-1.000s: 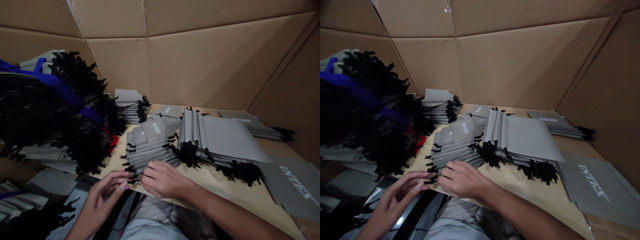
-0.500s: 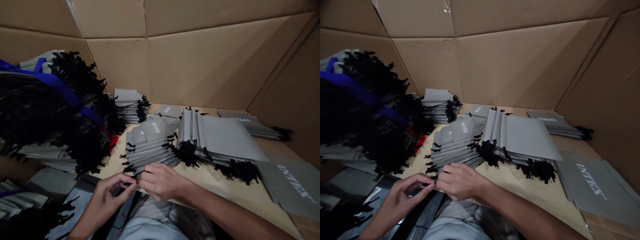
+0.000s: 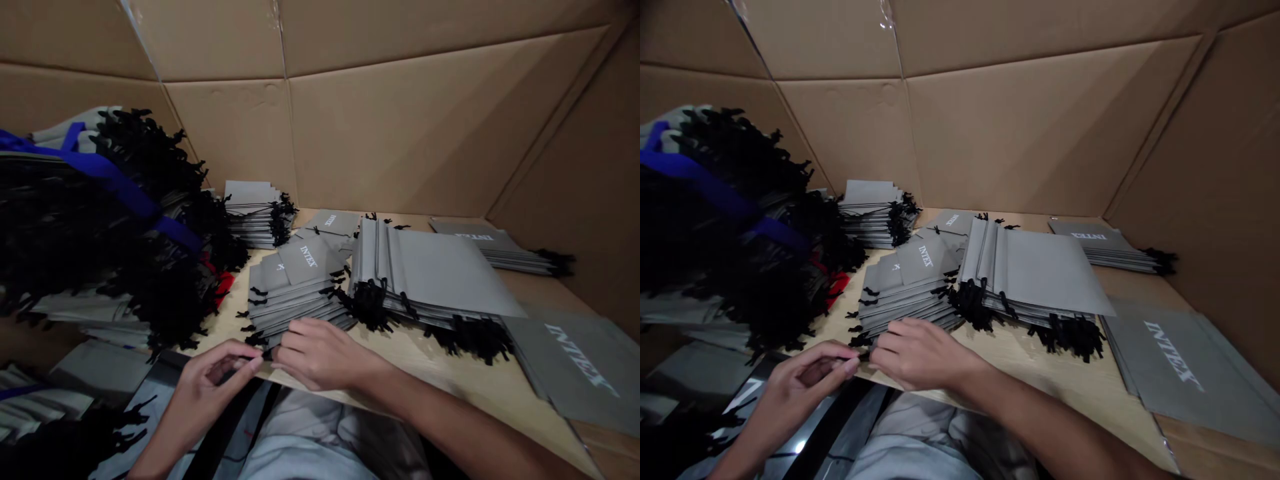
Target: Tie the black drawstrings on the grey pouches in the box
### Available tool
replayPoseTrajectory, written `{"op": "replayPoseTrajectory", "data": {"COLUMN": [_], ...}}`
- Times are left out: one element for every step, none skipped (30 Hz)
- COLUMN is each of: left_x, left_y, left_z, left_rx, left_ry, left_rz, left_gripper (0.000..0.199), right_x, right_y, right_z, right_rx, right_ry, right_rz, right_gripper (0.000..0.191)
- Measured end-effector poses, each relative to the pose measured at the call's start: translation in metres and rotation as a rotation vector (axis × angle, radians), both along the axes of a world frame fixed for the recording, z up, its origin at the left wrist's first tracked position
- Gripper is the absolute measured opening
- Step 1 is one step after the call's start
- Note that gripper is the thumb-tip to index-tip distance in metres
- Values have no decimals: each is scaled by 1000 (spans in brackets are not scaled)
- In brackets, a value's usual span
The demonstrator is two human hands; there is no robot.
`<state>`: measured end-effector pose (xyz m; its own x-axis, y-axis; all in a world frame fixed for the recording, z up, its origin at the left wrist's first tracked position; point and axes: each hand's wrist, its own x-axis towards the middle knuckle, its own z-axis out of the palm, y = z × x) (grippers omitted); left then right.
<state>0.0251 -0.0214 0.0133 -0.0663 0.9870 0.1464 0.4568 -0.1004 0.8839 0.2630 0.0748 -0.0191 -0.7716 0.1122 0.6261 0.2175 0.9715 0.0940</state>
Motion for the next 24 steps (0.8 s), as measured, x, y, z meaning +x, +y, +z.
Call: {"op": "replayPoseTrajectory", "data": {"left_x": [1,2,2,3,3,2,1,0,-3,-6,-9,-12,-16,-19,-22,-24,-26,-28,-29,-31,-33,-34,-35,-37], "left_y": [2,4,6,8,10,13,14,15,16,16,14,13,11,8,5,2,0,-2,-4,-5,-6,-7,-8,-9], "left_z": [1,2,3,4,5,7,8,10,12,14,17,19,20,22,22,22,21,20,18,16,14,12,11,9], "left_rx": [3,4,0,-6,-9,-10,-13,-14,-11,-5,6,15,18,14,3,-9,-12,-1,28,63,96,118,129,132], "left_ry": [-10,-28,-51,-78,-106,-128,-136,-131,-116,-98,-79,-61,-45,-26,-4,21,50,80,111,147,187,232,278,320], "left_rz": [28,54,77,97,114,131,143,156,167,176,181,187,195,204,212,222,232,240,242,231,200,151,87,24], "left_gripper": [21,24,28,32,37,41,46,50,53,55,57,59,60,62,63,63,62,59,55,49,44,38,33,28], "right_x": [2,5,8,11,13,16,17,19,19,20,20,20,20,19,19,19,19,20,21,22,23,25,27,29], "right_y": [2,4,6,7,9,11,12,13,14,14,14,14,14,13,13,13,13,12,12,11,10,9,7,5], "right_z": [3,7,10,12,14,15,15,15,14,14,13,13,13,14,15,16,18,19,20,21,21,21,20,19], "right_rx": [-27,-56,-86,-113,-137,-156,-170,-184,-196,-208,-219,-229,-237,-242,-244,-247,-249,-253,-261,-273,-290,-309,-327,-340], "right_ry": [19,40,56,70,76,77,74,71,65,57,49,44,40,39,40,41,40,38,31,19,1,-21,-46,-73], "right_rz": [-15,-32,-49,-66,-80,-87,-89,-91,-93,-94,-96,-100,-101,-102,-102,-102,-102,-102,-101,-98,-93,-90,-90,-91], "right_gripper": [19,22,24,25,26,26,24,23,21,21,20,21,22,23,24,26,26,27,28,28,28,27,25,23]}}
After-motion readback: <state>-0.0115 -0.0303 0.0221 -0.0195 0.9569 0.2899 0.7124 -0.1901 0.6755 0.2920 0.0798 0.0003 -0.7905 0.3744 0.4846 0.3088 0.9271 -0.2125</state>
